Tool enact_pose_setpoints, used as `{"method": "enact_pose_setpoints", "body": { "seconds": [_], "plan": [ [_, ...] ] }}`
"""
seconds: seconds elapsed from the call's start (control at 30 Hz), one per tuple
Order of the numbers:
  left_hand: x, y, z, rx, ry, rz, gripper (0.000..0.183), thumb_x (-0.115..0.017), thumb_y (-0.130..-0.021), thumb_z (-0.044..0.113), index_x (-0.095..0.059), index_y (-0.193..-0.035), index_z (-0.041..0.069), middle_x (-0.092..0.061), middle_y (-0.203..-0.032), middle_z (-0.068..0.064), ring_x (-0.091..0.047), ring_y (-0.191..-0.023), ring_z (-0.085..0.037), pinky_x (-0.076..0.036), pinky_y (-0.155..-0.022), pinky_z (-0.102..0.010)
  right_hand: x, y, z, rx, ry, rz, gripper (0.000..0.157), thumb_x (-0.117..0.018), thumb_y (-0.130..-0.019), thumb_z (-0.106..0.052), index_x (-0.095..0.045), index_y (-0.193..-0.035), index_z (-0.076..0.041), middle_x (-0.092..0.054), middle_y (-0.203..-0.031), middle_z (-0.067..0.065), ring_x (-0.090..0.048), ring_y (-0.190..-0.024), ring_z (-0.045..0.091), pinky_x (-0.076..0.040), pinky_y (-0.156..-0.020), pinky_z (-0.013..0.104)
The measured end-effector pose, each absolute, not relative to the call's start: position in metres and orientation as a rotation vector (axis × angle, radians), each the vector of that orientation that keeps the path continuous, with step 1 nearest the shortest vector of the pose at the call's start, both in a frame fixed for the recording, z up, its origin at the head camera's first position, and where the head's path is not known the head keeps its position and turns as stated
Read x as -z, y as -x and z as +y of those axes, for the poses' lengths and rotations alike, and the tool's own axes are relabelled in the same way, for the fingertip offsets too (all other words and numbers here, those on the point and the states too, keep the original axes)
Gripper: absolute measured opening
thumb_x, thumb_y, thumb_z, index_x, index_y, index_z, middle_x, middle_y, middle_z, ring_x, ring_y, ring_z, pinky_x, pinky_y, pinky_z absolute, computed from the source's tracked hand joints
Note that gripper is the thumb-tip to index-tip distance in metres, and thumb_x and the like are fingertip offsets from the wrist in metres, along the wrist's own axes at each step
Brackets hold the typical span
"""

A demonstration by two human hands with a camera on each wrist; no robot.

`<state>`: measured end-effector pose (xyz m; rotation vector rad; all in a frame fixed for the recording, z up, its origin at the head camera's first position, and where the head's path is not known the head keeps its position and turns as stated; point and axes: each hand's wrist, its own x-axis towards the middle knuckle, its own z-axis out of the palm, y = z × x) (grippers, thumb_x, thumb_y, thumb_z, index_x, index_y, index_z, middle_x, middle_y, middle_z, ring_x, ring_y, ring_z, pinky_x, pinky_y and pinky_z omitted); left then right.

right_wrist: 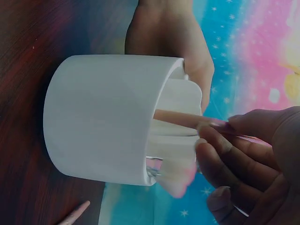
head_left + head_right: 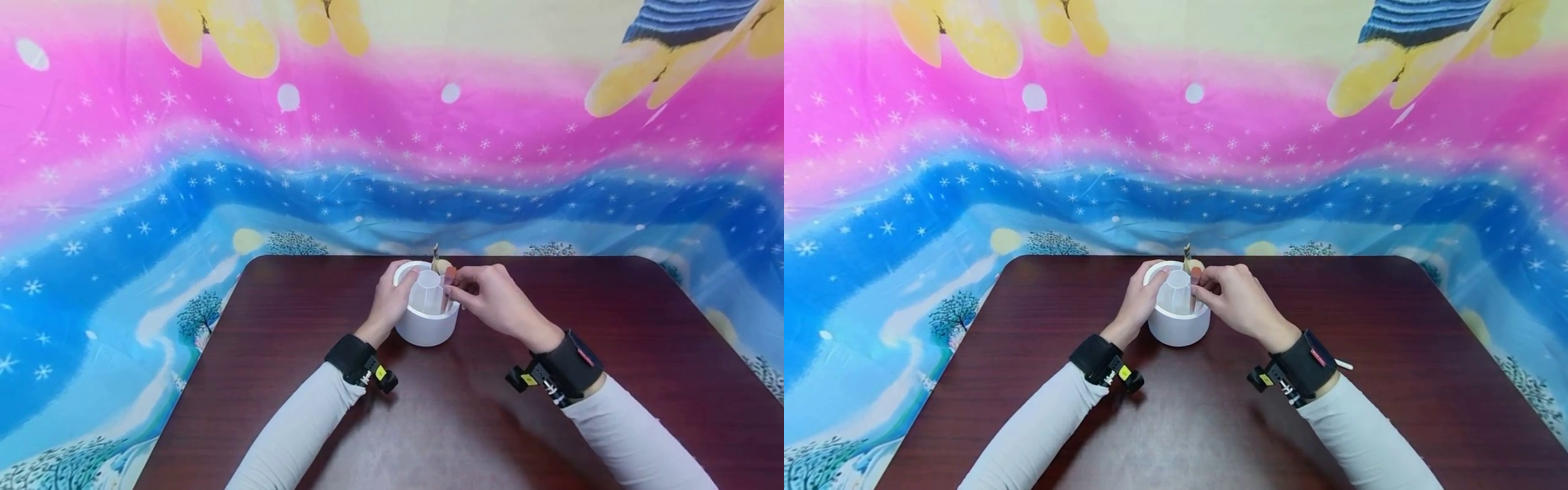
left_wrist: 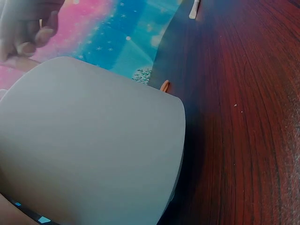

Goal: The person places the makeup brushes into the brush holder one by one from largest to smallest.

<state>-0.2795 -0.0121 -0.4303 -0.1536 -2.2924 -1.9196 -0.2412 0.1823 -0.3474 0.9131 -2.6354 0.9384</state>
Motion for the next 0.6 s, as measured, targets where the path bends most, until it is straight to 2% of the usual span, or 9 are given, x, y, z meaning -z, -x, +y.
{"method": "enact_pose_setpoints", "body": {
  "seconds": [0.1, 0.2, 0.33, 0.43, 0.6],
  "plan": [
    [0.431, 0.28, -0.012, 1.922, 0.16, -2.295, 0.036, -0.054, -0.093, 0.041, -0.055, -0.122, 0.019, -0.058, -0.114, 0.002, -0.053, -0.102, -0.012, -0.043, -0.089, -0.04, 0.347, 0.241, 0.185, -0.929, -0.898, -2.647, 0.008, -0.068, -0.087, -0.02, -0.07, -0.091, -0.014, -0.065, -0.075, -0.009, -0.056, -0.065, 0.002, -0.049, -0.056, 0.028],
    [0.43, 0.281, -0.011, 1.921, 0.167, -2.293, 0.037, -0.054, -0.093, 0.043, -0.055, -0.122, 0.02, -0.058, -0.115, 0.003, -0.053, -0.101, -0.012, -0.044, -0.089, -0.04, 0.342, 0.243, 0.19, -0.935, -0.859, -2.65, 0.01, -0.066, -0.088, -0.021, -0.07, -0.092, -0.013, -0.064, -0.071, -0.009, -0.055, -0.057, 0.004, -0.048, -0.052, 0.03],
    [0.429, 0.281, -0.012, 1.92, 0.162, -2.294, 0.038, -0.053, -0.093, 0.043, -0.054, -0.122, 0.02, -0.058, -0.115, 0.002, -0.053, -0.101, -0.012, -0.044, -0.089, -0.041, 0.341, 0.254, 0.202, -0.884, -0.787, -2.66, 0.012, -0.064, -0.09, -0.024, -0.07, -0.089, -0.014, -0.062, -0.069, -0.009, -0.056, -0.058, 0.006, -0.048, -0.056, 0.033],
    [0.429, 0.28, -0.012, 1.918, 0.142, -2.307, 0.038, -0.053, -0.093, 0.043, -0.054, -0.122, 0.02, -0.058, -0.115, 0.002, -0.052, -0.102, -0.012, -0.044, -0.09, -0.041, 0.352, 0.269, 0.215, -0.808, -0.72, -2.687, 0.013, -0.063, -0.09, -0.025, -0.07, -0.088, -0.014, -0.063, -0.072, -0.009, -0.055, -0.068, 0.007, -0.046, -0.063, 0.034],
    [0.43, 0.279, -0.01, 1.915, 0.115, -2.336, 0.038, -0.053, -0.093, 0.043, -0.054, -0.123, 0.02, -0.057, -0.117, 0.002, -0.052, -0.103, -0.012, -0.044, -0.09, -0.041, 0.38, 0.29, 0.238, -0.758, -0.617, -2.841, 0.011, -0.063, -0.09, -0.022, -0.068, -0.09, -0.013, -0.064, -0.074, -0.002, -0.056, -0.065, 0.011, -0.046, -0.058, 0.035]
  ]
}}
